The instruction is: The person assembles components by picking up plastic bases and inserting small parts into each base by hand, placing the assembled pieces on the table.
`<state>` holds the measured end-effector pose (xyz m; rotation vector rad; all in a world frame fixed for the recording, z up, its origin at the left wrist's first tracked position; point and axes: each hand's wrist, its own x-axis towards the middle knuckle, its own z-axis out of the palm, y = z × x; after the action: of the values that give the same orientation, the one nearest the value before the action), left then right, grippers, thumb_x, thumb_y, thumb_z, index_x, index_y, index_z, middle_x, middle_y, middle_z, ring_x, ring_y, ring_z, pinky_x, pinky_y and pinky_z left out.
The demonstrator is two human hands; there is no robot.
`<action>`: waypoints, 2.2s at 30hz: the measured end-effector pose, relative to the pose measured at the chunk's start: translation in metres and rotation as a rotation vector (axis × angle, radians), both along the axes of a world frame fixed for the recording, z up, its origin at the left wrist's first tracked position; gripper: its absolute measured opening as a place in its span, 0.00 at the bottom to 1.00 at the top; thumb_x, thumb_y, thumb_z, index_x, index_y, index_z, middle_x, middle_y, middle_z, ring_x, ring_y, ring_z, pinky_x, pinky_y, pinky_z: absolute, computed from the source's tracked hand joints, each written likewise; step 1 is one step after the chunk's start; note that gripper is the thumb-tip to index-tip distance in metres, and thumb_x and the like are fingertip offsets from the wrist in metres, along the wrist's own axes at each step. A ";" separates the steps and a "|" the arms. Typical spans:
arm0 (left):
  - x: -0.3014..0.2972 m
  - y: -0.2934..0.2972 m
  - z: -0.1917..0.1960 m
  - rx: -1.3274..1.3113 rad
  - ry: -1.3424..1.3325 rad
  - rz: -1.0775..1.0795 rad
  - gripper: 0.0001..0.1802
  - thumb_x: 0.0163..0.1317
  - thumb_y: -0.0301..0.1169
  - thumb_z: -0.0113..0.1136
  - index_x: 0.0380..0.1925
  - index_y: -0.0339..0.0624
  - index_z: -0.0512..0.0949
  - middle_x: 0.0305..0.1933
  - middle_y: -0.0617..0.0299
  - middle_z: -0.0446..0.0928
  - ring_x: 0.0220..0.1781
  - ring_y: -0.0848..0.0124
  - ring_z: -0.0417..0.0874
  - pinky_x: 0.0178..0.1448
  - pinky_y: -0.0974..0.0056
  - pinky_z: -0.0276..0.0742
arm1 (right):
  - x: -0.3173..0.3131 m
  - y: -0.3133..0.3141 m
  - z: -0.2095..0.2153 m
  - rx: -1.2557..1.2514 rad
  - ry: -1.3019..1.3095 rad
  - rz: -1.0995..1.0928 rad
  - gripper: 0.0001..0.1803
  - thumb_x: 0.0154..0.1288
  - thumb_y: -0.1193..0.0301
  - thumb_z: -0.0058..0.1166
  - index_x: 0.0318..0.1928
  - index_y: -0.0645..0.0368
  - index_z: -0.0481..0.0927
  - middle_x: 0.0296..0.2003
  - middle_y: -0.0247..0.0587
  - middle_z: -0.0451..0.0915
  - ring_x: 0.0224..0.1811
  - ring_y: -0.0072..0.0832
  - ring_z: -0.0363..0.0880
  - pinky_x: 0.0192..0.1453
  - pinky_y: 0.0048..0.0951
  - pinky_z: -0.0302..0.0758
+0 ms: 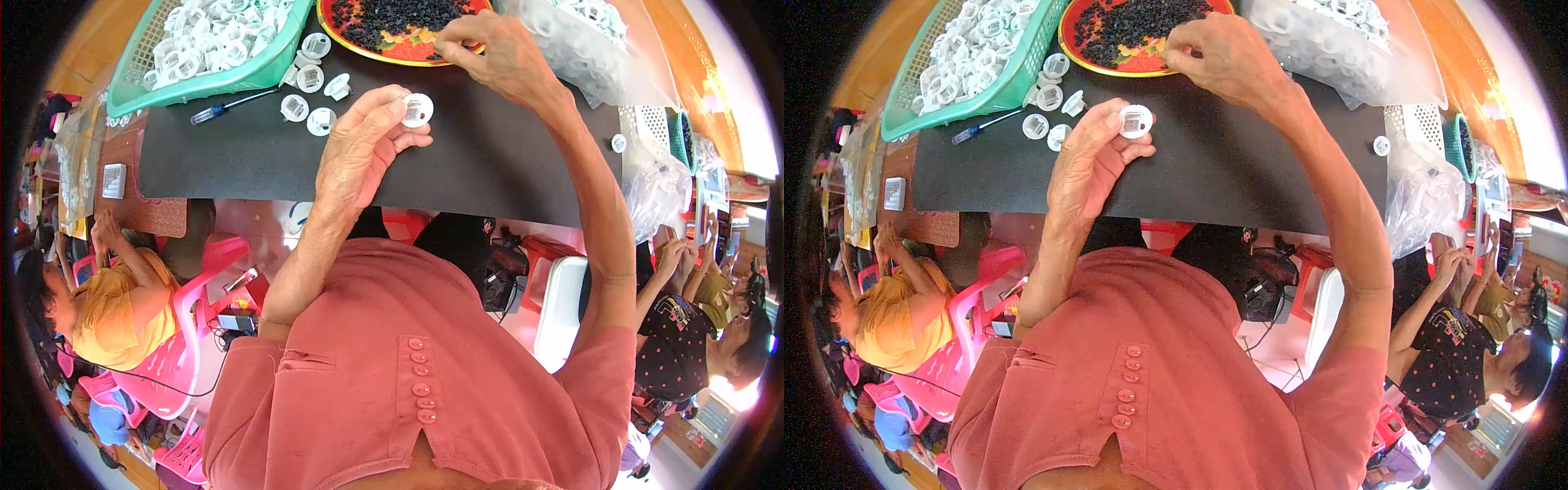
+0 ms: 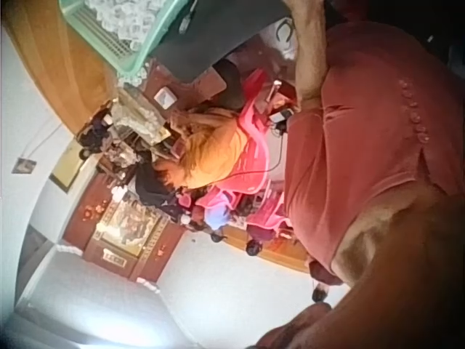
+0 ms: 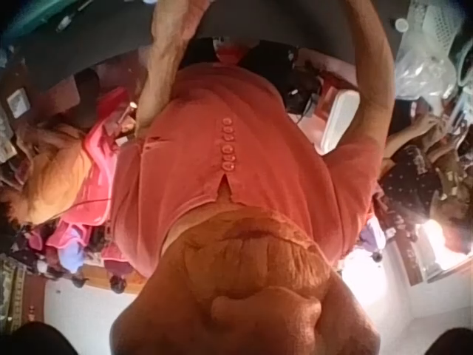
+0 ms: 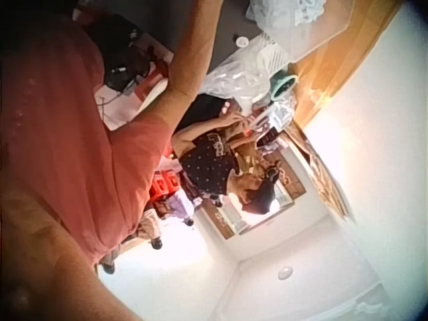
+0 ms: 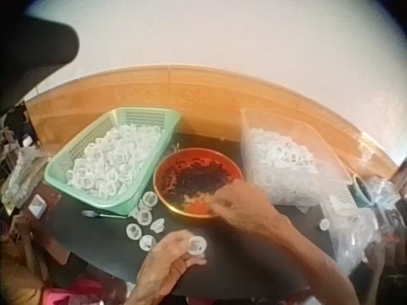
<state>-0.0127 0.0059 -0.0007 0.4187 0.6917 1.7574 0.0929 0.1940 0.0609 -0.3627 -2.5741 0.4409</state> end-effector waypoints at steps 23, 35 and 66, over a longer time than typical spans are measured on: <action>0.000 -0.002 -0.001 0.009 -0.012 0.011 0.13 0.65 0.30 0.53 0.46 0.33 0.73 0.43 0.53 0.77 0.41 0.65 0.81 0.48 0.60 0.79 | -0.037 0.006 0.001 -0.031 -0.275 0.031 0.11 0.57 0.69 0.53 0.37 0.64 0.82 0.35 0.51 0.82 0.38 0.43 0.80 0.47 0.36 0.75; 0.002 -0.002 -0.002 0.020 0.003 0.023 0.13 0.65 0.30 0.53 0.46 0.33 0.73 0.44 0.53 0.77 0.41 0.66 0.81 0.48 0.60 0.79 | -0.044 -0.011 0.009 0.047 -0.365 -0.114 0.07 0.56 0.71 0.52 0.30 0.62 0.79 0.30 0.52 0.80 0.33 0.46 0.80 0.40 0.39 0.75; 0.004 0.001 -0.005 0.068 0.088 0.112 0.16 0.66 0.30 0.53 0.49 0.29 0.73 0.42 0.54 0.78 0.41 0.68 0.81 0.46 0.63 0.80 | 0.012 -0.075 -0.031 -0.646 0.372 -0.038 0.07 0.56 0.78 0.59 0.38 0.58 0.83 0.29 0.28 0.82 0.31 0.13 0.77 0.38 0.18 0.75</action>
<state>-0.0085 0.0068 -0.0056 0.5146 0.7309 1.8813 0.1050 0.1191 0.0302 -0.4913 -2.0086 1.2050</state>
